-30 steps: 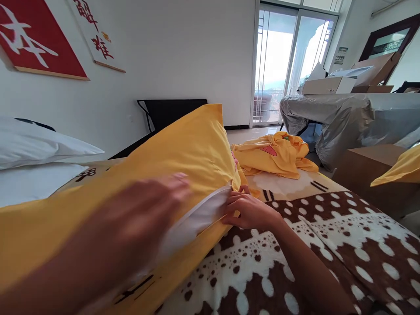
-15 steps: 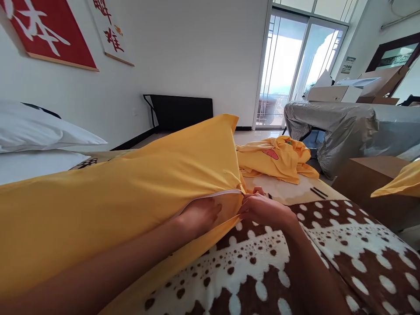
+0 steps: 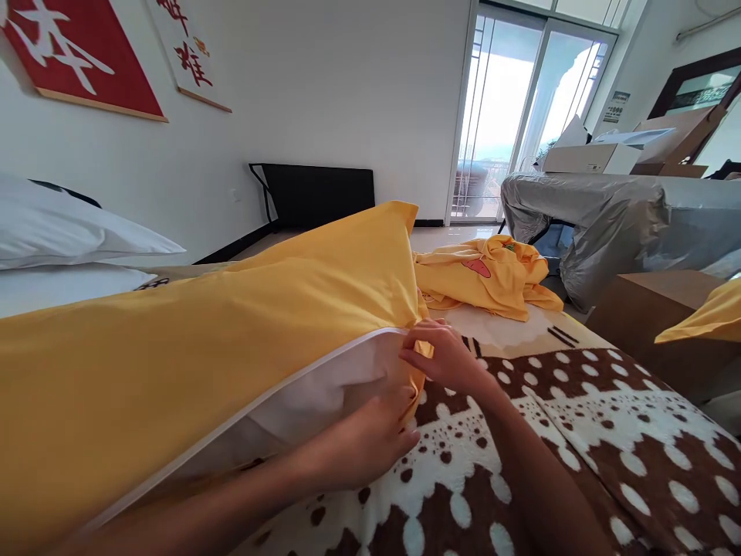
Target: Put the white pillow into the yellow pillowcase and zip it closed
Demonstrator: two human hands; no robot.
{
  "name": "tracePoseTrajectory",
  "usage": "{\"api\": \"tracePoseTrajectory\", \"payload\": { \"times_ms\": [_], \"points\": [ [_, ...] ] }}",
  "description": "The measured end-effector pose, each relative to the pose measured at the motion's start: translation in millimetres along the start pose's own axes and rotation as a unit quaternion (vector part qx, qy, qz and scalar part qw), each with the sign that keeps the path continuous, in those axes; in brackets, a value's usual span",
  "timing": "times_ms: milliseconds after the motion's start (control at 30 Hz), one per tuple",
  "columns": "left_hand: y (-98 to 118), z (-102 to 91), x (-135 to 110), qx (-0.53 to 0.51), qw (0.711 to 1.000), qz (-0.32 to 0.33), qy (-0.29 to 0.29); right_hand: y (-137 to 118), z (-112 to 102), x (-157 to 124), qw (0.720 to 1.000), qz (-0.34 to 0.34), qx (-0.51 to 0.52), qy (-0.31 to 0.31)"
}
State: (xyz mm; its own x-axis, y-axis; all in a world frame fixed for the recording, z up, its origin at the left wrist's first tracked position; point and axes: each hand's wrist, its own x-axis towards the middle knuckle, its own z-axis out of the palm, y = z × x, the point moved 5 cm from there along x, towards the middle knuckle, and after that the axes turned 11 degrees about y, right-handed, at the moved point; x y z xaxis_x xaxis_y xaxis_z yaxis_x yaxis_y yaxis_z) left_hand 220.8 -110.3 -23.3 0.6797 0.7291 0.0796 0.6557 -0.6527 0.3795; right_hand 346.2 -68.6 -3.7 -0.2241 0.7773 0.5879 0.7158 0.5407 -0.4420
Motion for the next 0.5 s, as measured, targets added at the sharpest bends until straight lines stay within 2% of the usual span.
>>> {"api": "tracePoseTrajectory", "payload": {
  "times_ms": [67,100,200,267,367,500],
  "points": [
    [1,4.9,0,0.011,1.000,-0.009,0.027,4,7,1,0.991,0.096,-0.055,0.073],
    [1,7.6,1,0.016,0.999,-0.008,0.030,8,13,-1,0.982,0.144,-0.091,0.075],
    [0,16.1,6,0.063,0.998,0.008,-0.003,22,37,-7,0.959,0.229,-0.166,-0.013],
    [2,19.1,14,0.140,0.989,0.055,-0.017,31,46,-9,0.948,0.240,-0.198,-0.072],
    [9,19.7,33,0.212,0.965,0.150,-0.014,42,42,-9,0.932,0.240,-0.249,-0.104],
    [10,13.1,60,0.232,0.941,0.239,0.054,57,26,-10,0.925,0.249,-0.265,-0.111]
  ]
}}
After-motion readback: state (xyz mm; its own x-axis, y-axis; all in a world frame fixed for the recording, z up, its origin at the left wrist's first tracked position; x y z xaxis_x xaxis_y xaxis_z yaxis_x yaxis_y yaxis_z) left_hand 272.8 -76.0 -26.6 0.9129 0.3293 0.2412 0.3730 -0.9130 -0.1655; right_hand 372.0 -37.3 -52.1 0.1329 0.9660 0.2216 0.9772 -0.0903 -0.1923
